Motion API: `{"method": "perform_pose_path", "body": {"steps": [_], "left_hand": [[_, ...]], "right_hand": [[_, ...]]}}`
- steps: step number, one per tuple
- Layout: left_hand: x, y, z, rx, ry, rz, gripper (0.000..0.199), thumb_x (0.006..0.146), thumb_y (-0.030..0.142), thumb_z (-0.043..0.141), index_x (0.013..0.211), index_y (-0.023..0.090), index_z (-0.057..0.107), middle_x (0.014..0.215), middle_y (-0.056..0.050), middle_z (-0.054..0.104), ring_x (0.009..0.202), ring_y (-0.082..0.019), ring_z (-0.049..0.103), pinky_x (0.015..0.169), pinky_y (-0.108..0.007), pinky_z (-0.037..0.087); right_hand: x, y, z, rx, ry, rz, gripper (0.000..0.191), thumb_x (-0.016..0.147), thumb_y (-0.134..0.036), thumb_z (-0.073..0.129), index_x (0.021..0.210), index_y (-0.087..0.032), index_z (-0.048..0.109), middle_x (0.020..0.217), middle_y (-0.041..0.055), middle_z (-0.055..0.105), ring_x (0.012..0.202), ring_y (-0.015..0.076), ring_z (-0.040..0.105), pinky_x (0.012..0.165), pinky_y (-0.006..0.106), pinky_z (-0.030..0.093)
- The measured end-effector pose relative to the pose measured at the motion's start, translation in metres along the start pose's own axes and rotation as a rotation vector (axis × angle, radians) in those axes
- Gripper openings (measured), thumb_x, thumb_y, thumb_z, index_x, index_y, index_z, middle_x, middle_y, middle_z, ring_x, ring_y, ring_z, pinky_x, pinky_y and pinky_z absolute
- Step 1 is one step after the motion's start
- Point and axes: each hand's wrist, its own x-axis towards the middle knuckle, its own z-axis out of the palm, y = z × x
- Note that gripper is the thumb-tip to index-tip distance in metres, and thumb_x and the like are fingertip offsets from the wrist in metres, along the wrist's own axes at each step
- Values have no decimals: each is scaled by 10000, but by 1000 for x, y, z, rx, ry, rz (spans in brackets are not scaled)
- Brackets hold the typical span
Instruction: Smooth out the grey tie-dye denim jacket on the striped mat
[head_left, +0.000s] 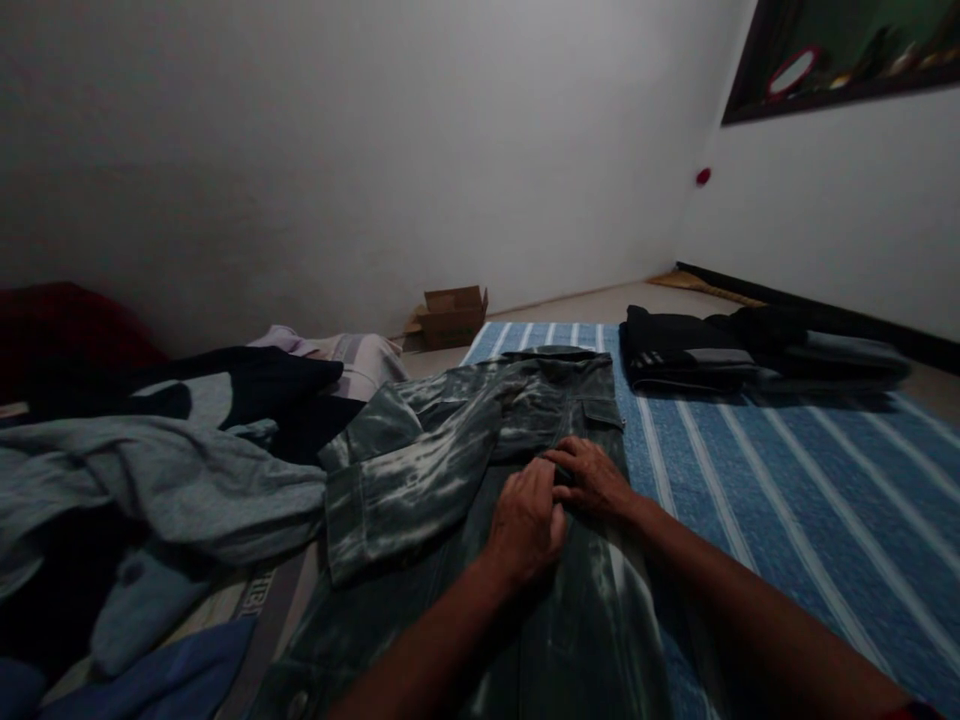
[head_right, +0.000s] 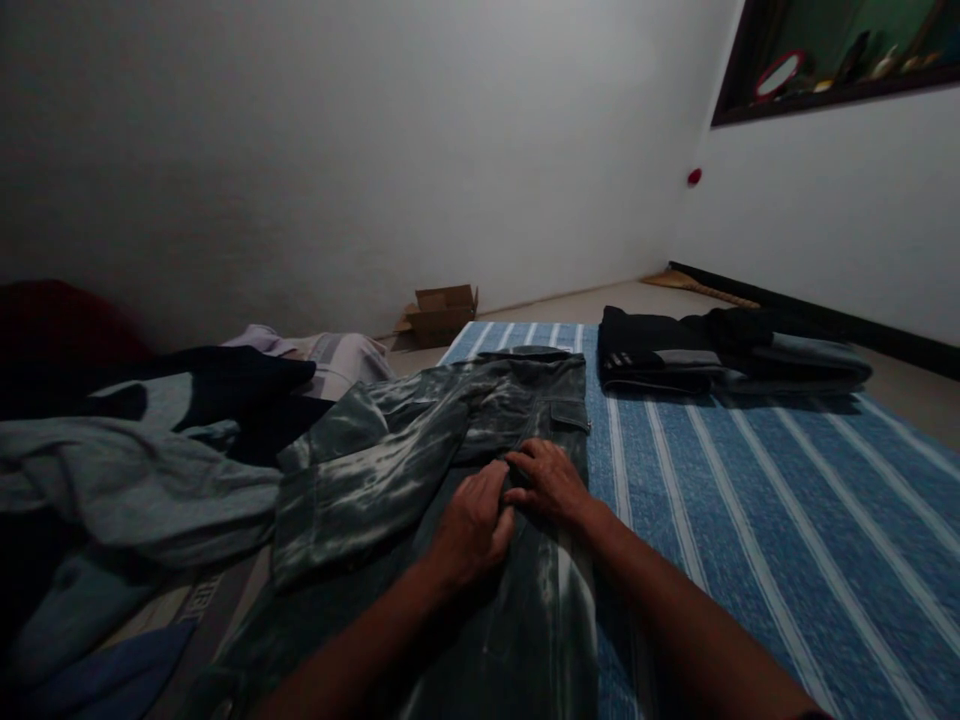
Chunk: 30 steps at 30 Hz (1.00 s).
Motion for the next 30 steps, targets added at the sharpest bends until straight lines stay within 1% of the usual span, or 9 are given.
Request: {"method": "perform_pose_path", "body": {"steps": [3, 5, 7, 12, 15, 17, 20, 25, 30], "left_hand": [[12, -14, 5, 20, -170, 33, 651, 845, 267, 449, 1451, 117, 264, 1527, -156, 302, 1417, -252, 250, 1126, -484, 244], [13, -22, 10, 52, -259, 2, 696, 873, 373, 420, 1481, 103, 214, 1564, -157, 195, 1442, -262, 173, 1141, -518, 175], [10, -29, 14, 83, -292, 4, 717, 894, 469, 385, 1490, 110, 211, 1576, -141, 143, 1450, -269, 132, 1144, -538, 135], [6, -34, 14, 132, -299, 33, 787, 880, 590, 388, 1495, 129, 217, 1576, -138, 130, 1452, -297, 100, 1129, -578, 126], [8, -31, 10, 124, -327, 12, 802, 863, 573, 426, 1496, 128, 214, 1578, -142, 118, 1449, -308, 111, 1128, -569, 134], [10, -30, 8, 128, -357, 6, 809, 850, 553, 455, 1500, 139, 207, 1581, -137, 105, 1446, -319, 120, 1128, -568, 134], [11, -31, 7, 136, -373, 15, 812, 849, 579, 454, 1503, 163, 212, 1584, -130, 93, 1441, -340, 130, 1124, -576, 136], [12, -34, 7, 134, -380, 25, 797, 862, 655, 388, 1505, 216, 221, 1589, -106, 83, 1437, -353, 142, 1120, -578, 156], [12, -32, 6, 150, -394, 16, 834, 858, 656, 407, 1508, 176, 199, 1586, -115, 61, 1439, -353, 127, 1123, -581, 150]], "right_hand": [[-4, -4, -2, -19, 5, -13, 549, 769, -460, 694, 1242, -205, 579, 1213, 107, 546, 1103, 262, 496, 956, 405, 378], [-6, -7, -4, -31, 0, -21, 600, 788, -512, 656, 1283, -190, 547, 1258, 126, 538, 1144, 278, 483, 984, 421, 361], [-9, -10, -5, -52, -10, -23, 621, 826, -540, 595, 1327, -184, 506, 1312, 140, 520, 1191, 291, 467, 1029, 461, 322], [-23, -18, -1, -115, -15, 32, 639, 846, -510, 579, 1360, -146, 471, 1421, 181, 446, 1307, 311, 397, 1096, 533, 244], [-33, -26, 1, -153, 15, 45, 556, 895, -431, 536, 1366, -141, 474, 1451, 185, 416, 1348, 305, 359, 1114, 549, 213], [-38, -32, 1, -159, -20, 20, 515, 936, -401, 470, 1370, -124, 474, 1459, 181, 406, 1356, 297, 354, 1120, 543, 210], [-43, -37, -1, -144, -100, 3, 540, 964, -419, 404, 1390, -90, 448, 1472, 181, 384, 1376, 286, 326, 1127, 518, 222], [-45, -38, -7, -121, -159, 8, 635, 959, -485, 386, 1450, -84, 350, 1511, 172, 304, 1412, 281, 243, 1139, 525, 190], [-43, -39, -9, -110, -210, 35, 660, 965, -512, 349, 1460, -76, 324, 1531, 147, 262, 1427, 286, 187, 1149, 527, 151]]}}
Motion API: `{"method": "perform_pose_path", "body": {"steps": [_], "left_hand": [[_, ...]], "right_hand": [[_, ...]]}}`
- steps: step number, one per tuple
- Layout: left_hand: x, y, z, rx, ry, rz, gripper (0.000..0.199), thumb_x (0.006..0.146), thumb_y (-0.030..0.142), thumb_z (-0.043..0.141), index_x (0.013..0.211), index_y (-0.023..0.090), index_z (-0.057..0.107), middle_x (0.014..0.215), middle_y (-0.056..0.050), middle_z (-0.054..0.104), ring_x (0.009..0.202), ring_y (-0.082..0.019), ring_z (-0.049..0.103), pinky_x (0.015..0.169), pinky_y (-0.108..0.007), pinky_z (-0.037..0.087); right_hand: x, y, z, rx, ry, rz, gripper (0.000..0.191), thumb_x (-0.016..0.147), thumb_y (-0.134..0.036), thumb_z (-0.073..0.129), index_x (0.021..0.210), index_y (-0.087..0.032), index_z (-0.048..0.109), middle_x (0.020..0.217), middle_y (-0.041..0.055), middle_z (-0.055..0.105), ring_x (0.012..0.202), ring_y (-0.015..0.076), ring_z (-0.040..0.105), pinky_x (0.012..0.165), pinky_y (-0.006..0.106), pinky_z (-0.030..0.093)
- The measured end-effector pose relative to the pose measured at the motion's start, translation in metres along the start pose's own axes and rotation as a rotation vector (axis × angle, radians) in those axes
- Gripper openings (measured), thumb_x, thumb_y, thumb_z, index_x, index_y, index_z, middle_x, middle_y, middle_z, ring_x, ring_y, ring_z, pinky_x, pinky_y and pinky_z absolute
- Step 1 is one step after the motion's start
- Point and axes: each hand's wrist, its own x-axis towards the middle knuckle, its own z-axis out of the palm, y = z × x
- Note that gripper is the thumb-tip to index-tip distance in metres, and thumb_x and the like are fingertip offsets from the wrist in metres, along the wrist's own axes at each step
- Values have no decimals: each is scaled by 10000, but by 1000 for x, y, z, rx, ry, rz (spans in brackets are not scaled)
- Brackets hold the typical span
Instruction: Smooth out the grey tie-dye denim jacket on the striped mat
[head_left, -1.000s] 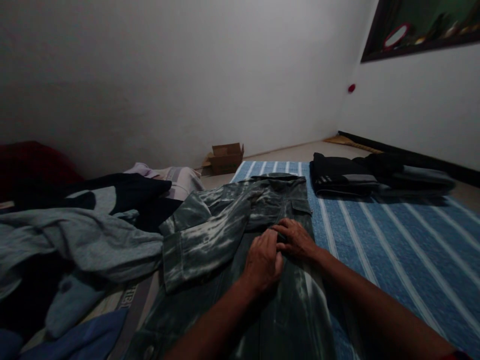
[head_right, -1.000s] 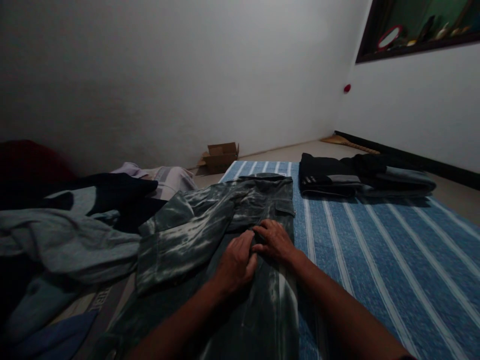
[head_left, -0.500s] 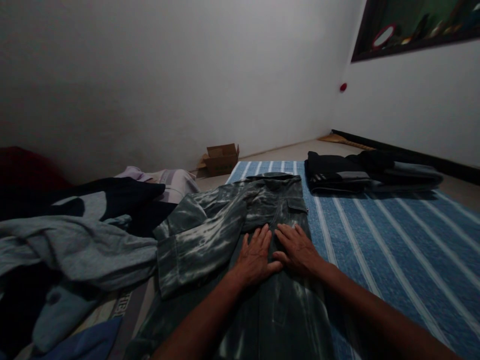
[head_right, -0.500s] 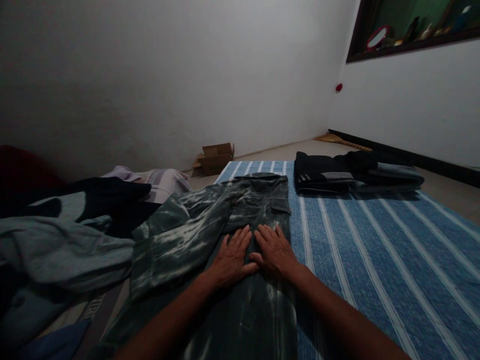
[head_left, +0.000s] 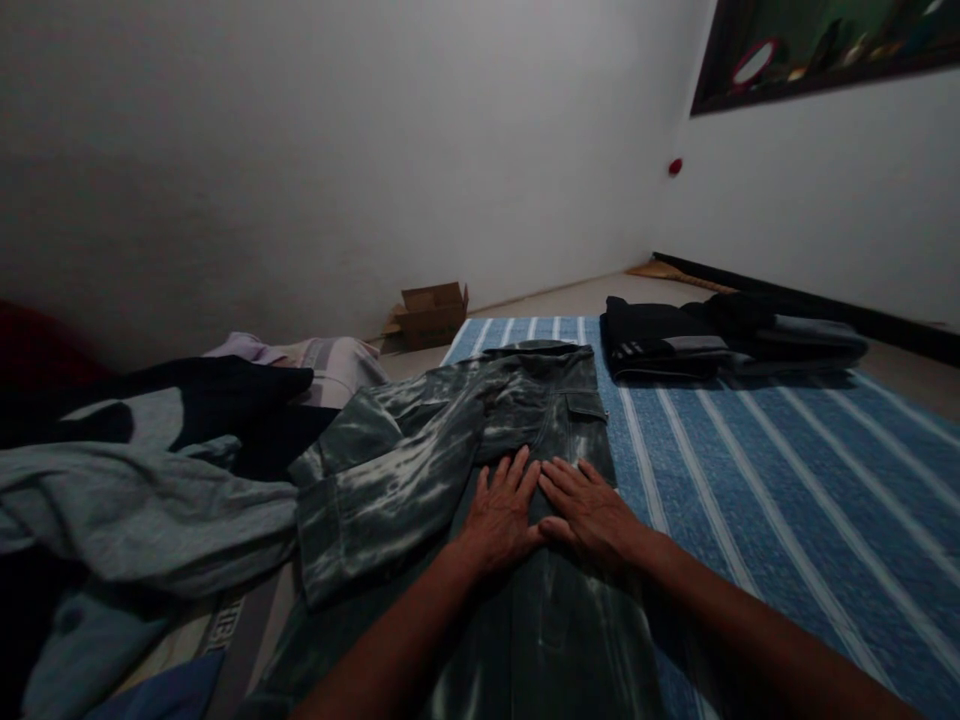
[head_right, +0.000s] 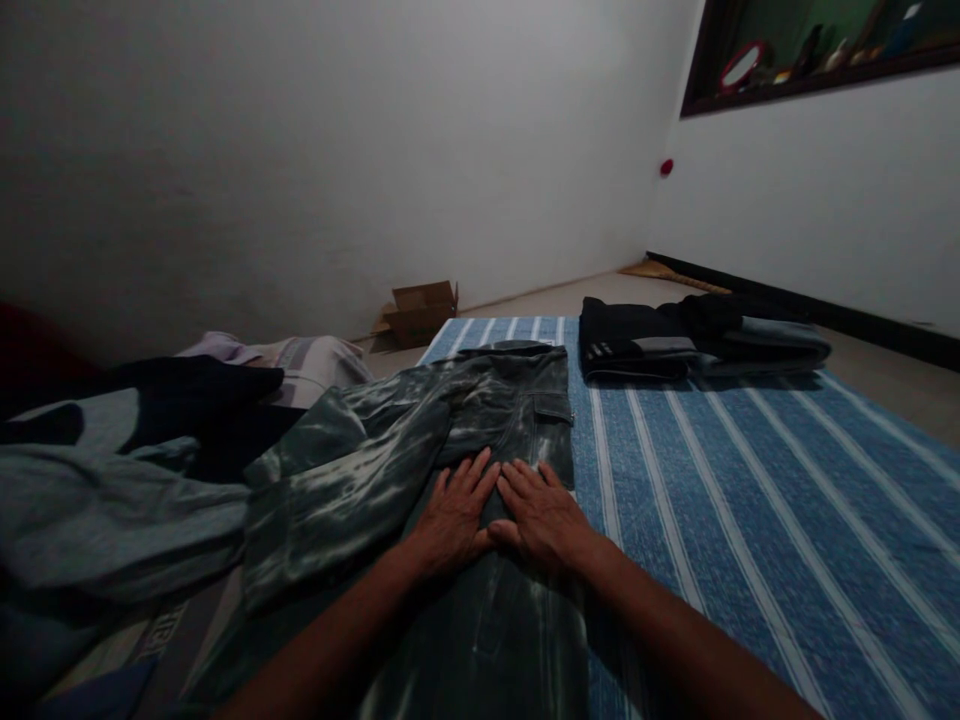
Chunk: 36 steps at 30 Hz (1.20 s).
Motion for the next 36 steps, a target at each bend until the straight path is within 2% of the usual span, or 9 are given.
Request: {"method": "perform_pose_path", "body": {"steps": [11, 16, 21, 24, 28, 31, 36], "left_hand": [[1, 0, 2, 8, -15, 1, 848, 856, 617, 426, 1510, 138, 176, 1583, -128, 34, 1442, -348, 115, 1128, -577, 131], [1, 2, 0, 2, -45, -10, 891, 843, 626, 414, 1509, 95, 152, 1580, -133, 8, 1445, -345, 95, 1137, -570, 107], [1, 0, 6, -4, -19, 3, 876, 850, 625, 390, 1514, 113, 139, 1583, -121, 5, 1446, -345, 90, 1134, -574, 106], [0, 0, 6, -21, -10, 13, 893, 844, 651, 381, 1513, 112, 139, 1584, -129, 13, 1446, -344, 94, 1136, -567, 108], [0, 2, 1, -21, -22, 0, 911, 838, 658, 392, 1511, 100, 138, 1583, -147, 17, 1446, -344, 88, 1140, -553, 109], [0, 3, -1, -20, -41, 2, 903, 840, 656, 386, 1511, 102, 144, 1583, -144, 11, 1446, -343, 93, 1139, -552, 108], [2, 2, 2, -28, -15, 14, 887, 843, 657, 393, 1514, 132, 145, 1587, -127, 16, 1443, -350, 105, 1133, -568, 112]], "right_hand": [[-2, -2, 2, -46, 46, 125, 727, 946, -580, 328, 1446, -53, 354, 1530, 171, 249, 1430, 294, 173, 1154, 489, 164], [-3, -1, 1, -52, 42, 144, 715, 939, -602, 316, 1448, -102, 370, 1535, 142, 261, 1432, 289, 170, 1150, 511, 149], [-4, 0, 2, -50, 46, 219, 737, 936, -613, 305, 1459, -95, 344, 1545, 158, 219, 1438, 280, 147, 1153, 502, 115], [-5, 0, 1, -48, 57, 241, 686, 935, -604, 329, 1464, -169, 355, 1553, 156, 201, 1438, 291, 142, 1143, 516, 111], [-6, 1, -3, -55, 16, 136, 580, 937, -598, 339, 1443, -318, 382, 1558, 98, 224, 1435, 313, 143, 1106, 593, 113], [-5, 4, -4, -77, -12, 115, 600, 941, -604, 310, 1440, -283, 393, 1546, 103, 261, 1431, 316, 158, 1097, 606, 125], [-3, 5, -3, -103, -2, 166, 658, 948, -598, 268, 1464, -197, 350, 1551, 108, 246, 1432, 294, 166, 1118, 563, 130]]}}
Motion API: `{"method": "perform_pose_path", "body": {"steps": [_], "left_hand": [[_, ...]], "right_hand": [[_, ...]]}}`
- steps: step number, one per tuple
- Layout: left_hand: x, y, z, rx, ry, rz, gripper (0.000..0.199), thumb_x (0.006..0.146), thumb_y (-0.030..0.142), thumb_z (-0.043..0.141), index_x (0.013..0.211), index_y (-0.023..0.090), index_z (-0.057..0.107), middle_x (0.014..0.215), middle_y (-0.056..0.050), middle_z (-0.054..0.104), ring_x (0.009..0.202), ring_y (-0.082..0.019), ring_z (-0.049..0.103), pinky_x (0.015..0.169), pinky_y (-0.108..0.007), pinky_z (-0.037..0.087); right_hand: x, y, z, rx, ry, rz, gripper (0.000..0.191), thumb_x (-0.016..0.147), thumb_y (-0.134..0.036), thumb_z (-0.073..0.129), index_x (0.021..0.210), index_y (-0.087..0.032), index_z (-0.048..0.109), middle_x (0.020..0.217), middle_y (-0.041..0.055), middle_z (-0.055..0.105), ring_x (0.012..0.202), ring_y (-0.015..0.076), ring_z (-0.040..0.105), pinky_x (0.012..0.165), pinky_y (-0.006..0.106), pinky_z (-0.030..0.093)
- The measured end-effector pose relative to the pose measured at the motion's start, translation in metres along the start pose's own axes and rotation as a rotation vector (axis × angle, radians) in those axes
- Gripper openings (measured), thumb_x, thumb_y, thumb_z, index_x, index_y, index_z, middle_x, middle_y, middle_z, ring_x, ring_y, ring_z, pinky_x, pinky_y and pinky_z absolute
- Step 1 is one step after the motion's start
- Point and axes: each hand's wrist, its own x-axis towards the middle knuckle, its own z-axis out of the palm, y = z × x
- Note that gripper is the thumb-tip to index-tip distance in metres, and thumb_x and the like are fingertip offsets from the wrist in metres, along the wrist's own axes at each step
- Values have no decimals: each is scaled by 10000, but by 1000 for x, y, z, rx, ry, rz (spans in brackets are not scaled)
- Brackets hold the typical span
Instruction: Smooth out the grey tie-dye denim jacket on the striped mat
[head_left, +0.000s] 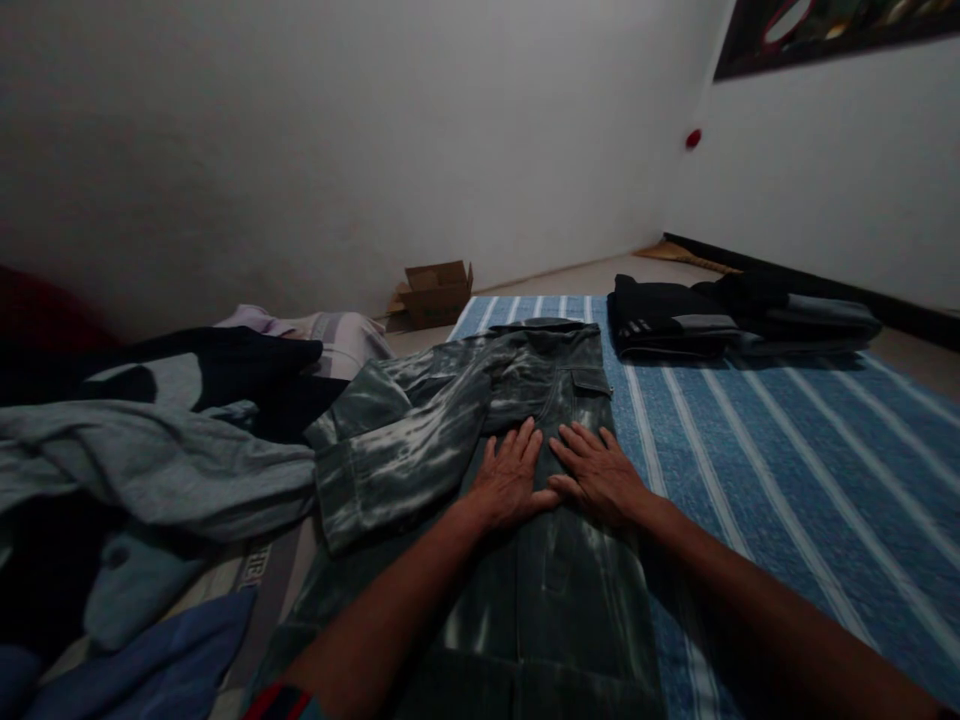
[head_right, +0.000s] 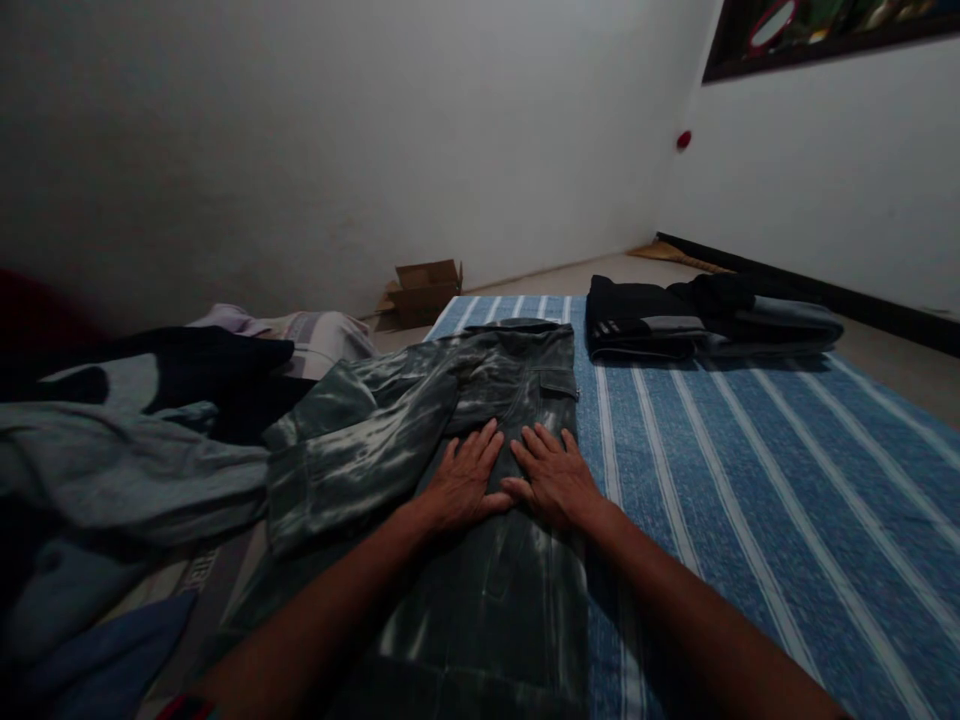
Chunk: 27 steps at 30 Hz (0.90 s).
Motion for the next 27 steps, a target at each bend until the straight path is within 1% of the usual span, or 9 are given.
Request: {"method": "perform_pose_path", "body": {"steps": [4, 10, 14, 16, 18, 20, 22, 24, 27], "left_hand": [[1, 0, 0, -13, 9, 15, 884, 832, 679, 409, 1515, 177, 157, 1592, -121, 29, 1437, -365, 119, 1116, -591, 131], [1, 3, -3, -27, 1, 19, 886, 825, 694, 420, 1511, 194, 168, 1595, -113, 11, 1440, -359, 100, 1117, -588, 114], [0, 3, -6, -26, -17, 24, 890, 823, 688, 435, 1511, 194, 161, 1594, -118, 5, 1442, -360, 90, 1114, -591, 121], [0, 2, -11, -37, -41, 32, 881, 829, 685, 430, 1509, 192, 163, 1594, -121, 2, 1441, -363, 92, 1113, -590, 130], [-1, 1, -18, -58, -69, 40, 847, 846, 671, 418, 1502, 189, 184, 1594, -124, 4, 1438, -364, 113, 1111, -588, 151], [-1, 0, -26, -58, -68, 48, 761, 873, 620, 427, 1475, 184, 260, 1592, -132, 46, 1435, -351, 144, 1108, -589, 168], [0, 2, -33, -24, -8, 55, 616, 901, 529, 446, 1404, 179, 378, 1578, -141, 152, 1431, -314, 190, 1115, -577, 174], [0, 6, -37, 22, 91, 52, 466, 924, 433, 442, 1307, 168, 477, 1531, -148, 295, 1411, -271, 261, 1127, -532, 195], [1, 17, -36, 56, 222, 63, 356, 935, 333, 420, 1205, 140, 548, 1457, -150, 418, 1364, -237, 354, 1122, -421, 261]], "right_hand": [[0, 0, 1, -8, 13, 29, 697, 949, -593, 256, 1464, -133, 341, 1547, 125, 247, 1432, 289, 168, 1127, 539, 133], [1, 0, 0, -26, 1, 48, 686, 951, -576, 275, 1467, -127, 331, 1548, 131, 246, 1433, 284, 168, 1129, 532, 131], [-3, -5, -2, -27, 9, 69, 649, 959, -534, 327, 1445, -105, 362, 1537, 146, 269, 1423, 298, 196, 1123, 531, 165], [-9, -7, -3, -14, 49, 84, 596, 967, -496, 343, 1416, -108, 406, 1519, 153, 311, 1410, 298, 236, 1118, 525, 193], [-19, -11, -4, 2, 119, 77, 534, 974, -448, 358, 1379, -113, 452, 1486, 160, 373, 1387, 292, 293, 1113, 514, 219], [-30, -18, -4, 19, 200, 32, 477, 972, -405, 379, 1337, -119, 495, 1435, 169, 442, 1353, 287, 353, 1110, 507, 236], [-43, -28, -4, 46, 264, -44, 433, 962, -378, 407, 1295, -131, 532, 1383, 173, 497, 1319, 290, 400, 1109, 518, 243], [-56, -44, -4, 98, 293, -131, 416, 949, -390, 439, 1263, -146, 559, 1354, 171, 524, 1300, 298, 422, 1110, 534, 245], [-74, -72, -1, 209, 258, -267, 515, 917, -502, 472, 1280, -144, 548, 1361, 169, 519, 1317, 303, 401, 1123, 536, 237]]}}
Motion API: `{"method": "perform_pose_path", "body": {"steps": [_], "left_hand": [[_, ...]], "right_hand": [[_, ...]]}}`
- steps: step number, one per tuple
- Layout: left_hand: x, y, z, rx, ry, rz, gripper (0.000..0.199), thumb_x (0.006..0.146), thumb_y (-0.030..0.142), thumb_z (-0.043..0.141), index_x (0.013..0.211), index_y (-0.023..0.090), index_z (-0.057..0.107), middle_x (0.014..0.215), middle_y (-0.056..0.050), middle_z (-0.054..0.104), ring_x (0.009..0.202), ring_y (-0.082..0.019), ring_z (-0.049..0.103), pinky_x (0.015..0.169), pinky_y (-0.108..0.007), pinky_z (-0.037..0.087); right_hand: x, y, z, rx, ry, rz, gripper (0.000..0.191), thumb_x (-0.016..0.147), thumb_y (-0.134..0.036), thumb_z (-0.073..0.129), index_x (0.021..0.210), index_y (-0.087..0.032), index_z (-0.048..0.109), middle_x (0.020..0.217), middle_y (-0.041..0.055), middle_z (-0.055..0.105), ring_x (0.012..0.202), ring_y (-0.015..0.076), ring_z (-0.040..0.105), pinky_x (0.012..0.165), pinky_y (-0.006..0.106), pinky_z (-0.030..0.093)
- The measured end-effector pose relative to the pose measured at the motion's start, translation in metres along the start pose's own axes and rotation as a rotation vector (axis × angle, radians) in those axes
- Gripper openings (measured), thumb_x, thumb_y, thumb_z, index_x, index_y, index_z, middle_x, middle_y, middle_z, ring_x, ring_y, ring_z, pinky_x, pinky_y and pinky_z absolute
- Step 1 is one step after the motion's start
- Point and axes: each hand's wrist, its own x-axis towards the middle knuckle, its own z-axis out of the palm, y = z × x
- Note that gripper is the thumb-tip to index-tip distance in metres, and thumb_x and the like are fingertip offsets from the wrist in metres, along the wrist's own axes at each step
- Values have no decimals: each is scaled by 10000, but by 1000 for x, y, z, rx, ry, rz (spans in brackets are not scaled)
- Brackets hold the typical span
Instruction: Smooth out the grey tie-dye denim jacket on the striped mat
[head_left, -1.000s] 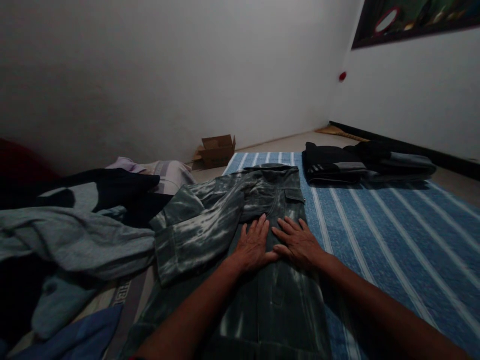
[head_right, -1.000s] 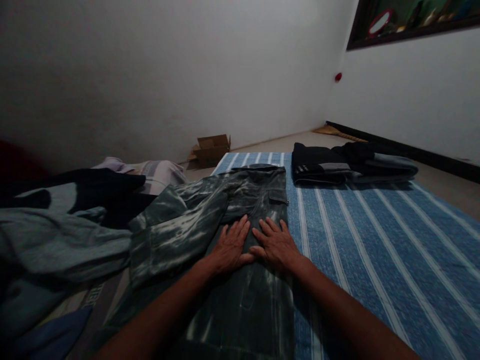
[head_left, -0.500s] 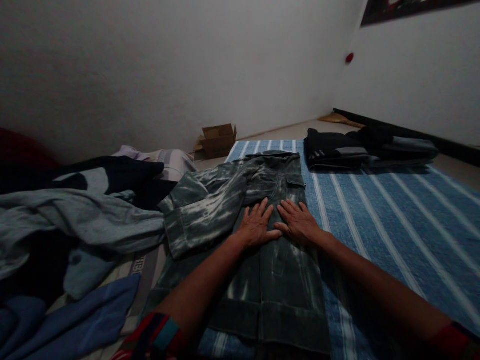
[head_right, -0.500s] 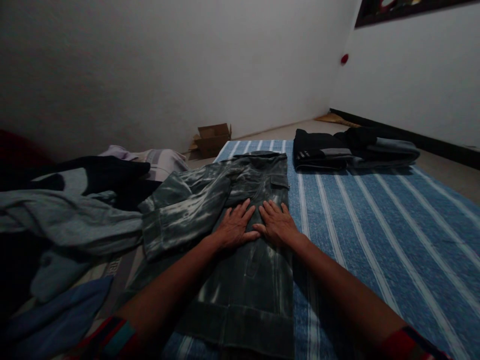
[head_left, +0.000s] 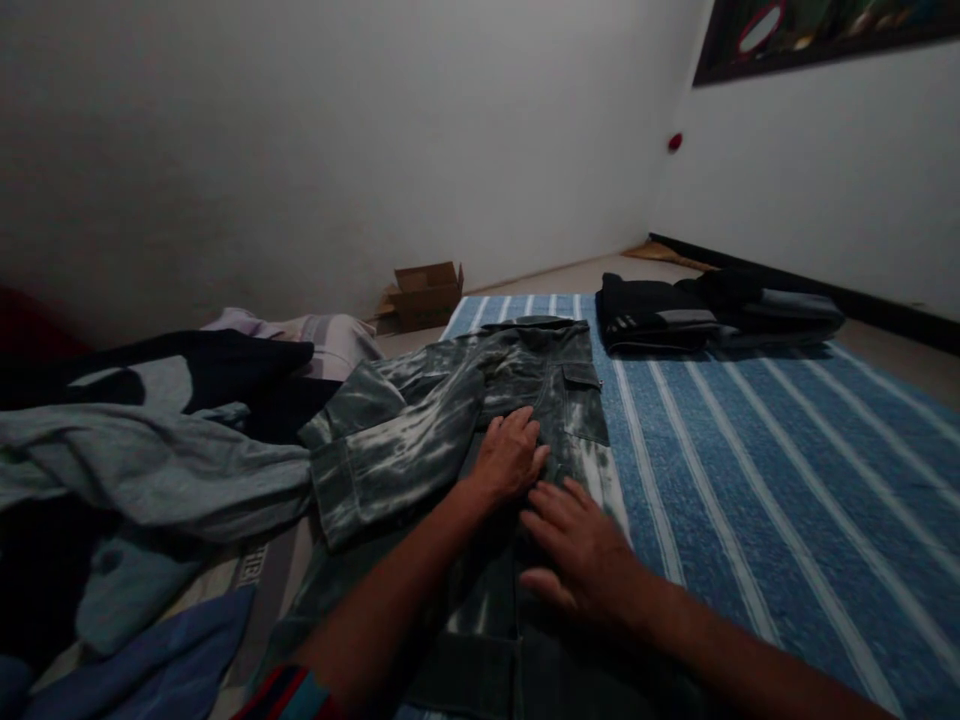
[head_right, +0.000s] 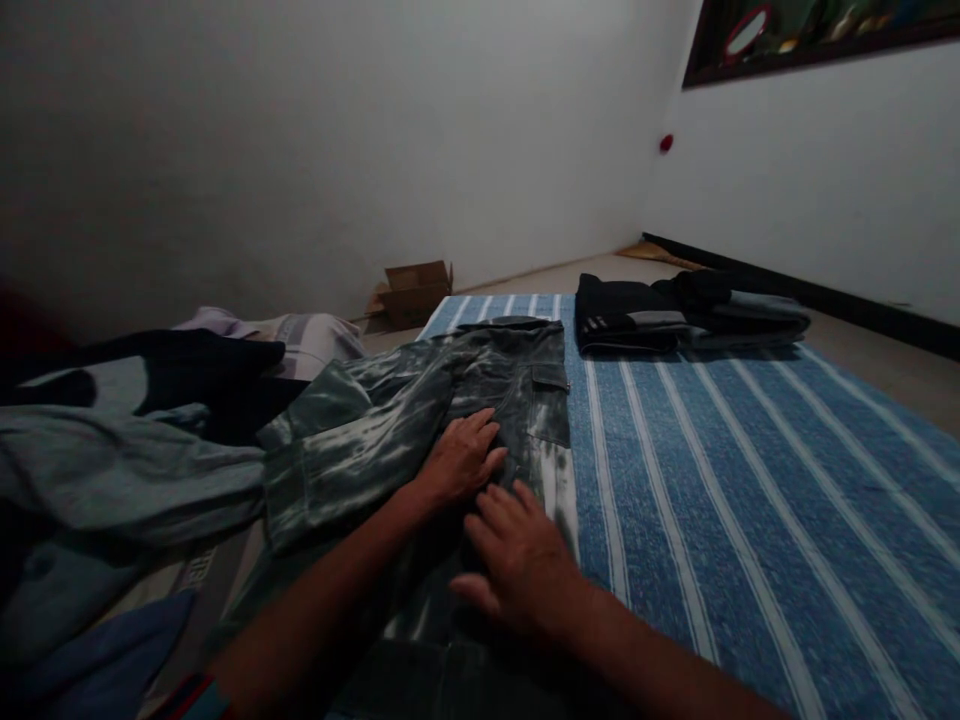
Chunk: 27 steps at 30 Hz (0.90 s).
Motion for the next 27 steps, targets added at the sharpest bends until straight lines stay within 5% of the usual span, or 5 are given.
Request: {"method": "perform_pose_path", "body": {"steps": [4, 10, 19, 23, 27], "left_hand": [[2, 8, 19, -2, 17, 28, 486, 935, 403, 414, 1326, 119, 470, 1514, -152, 330, 1416, -261, 256, 1137, -409, 240], [2, 3, 48, 8, -103, 33, 793, 916, 638, 279, 1469, 70, 288, 1567, -177, 149, 1455, -296, 52, 1160, -468, 146], [1, 2, 47, -3, -118, 25, 804, 910, 666, 237, 1483, 104, 269, 1572, -162, 126, 1457, -306, 30, 1134, -562, 133], [0, 3, 45, 6, -122, 20, 805, 902, 666, 260, 1475, 101, 293, 1570, -160, 138, 1454, -313, 56, 1145, -551, 116], [-6, 8, 41, 18, -118, 5, 658, 951, 505, 289, 1478, 111, 296, 1570, -142, 147, 1452, -292, 87, 1168, -478, 127]], "right_hand": [[-9, -21, 12, 160, -125, -77, 717, 873, -594, 496, 1409, -124, 415, 1464, 171, 402, 1381, 296, 302, 1147, 491, 221], [-14, -17, 22, 181, -216, -100, 821, 863, -613, 516, 1498, -167, 248, 1562, 184, 119, 1429, 335, 135, 1135, 496, 229], [-37, -26, 61, -11, -49, -174, 438, 969, -296, 446, 1399, -231, 400, 1457, 140, 411, 1359, 292, 348, 1050, 429, 403], [-34, -17, 34, 89, -73, -216, 424, 966, -355, 441, 1372, -234, 430, 1401, 115, 499, 1282, 231, 473, 1022, 375, 442], [2, 17, -10, 84, 71, -31, 405, 956, -351, 411, 1285, -147, 531, 1390, 158, 497, 1295, 249, 449, 1065, 417, 391]]}}
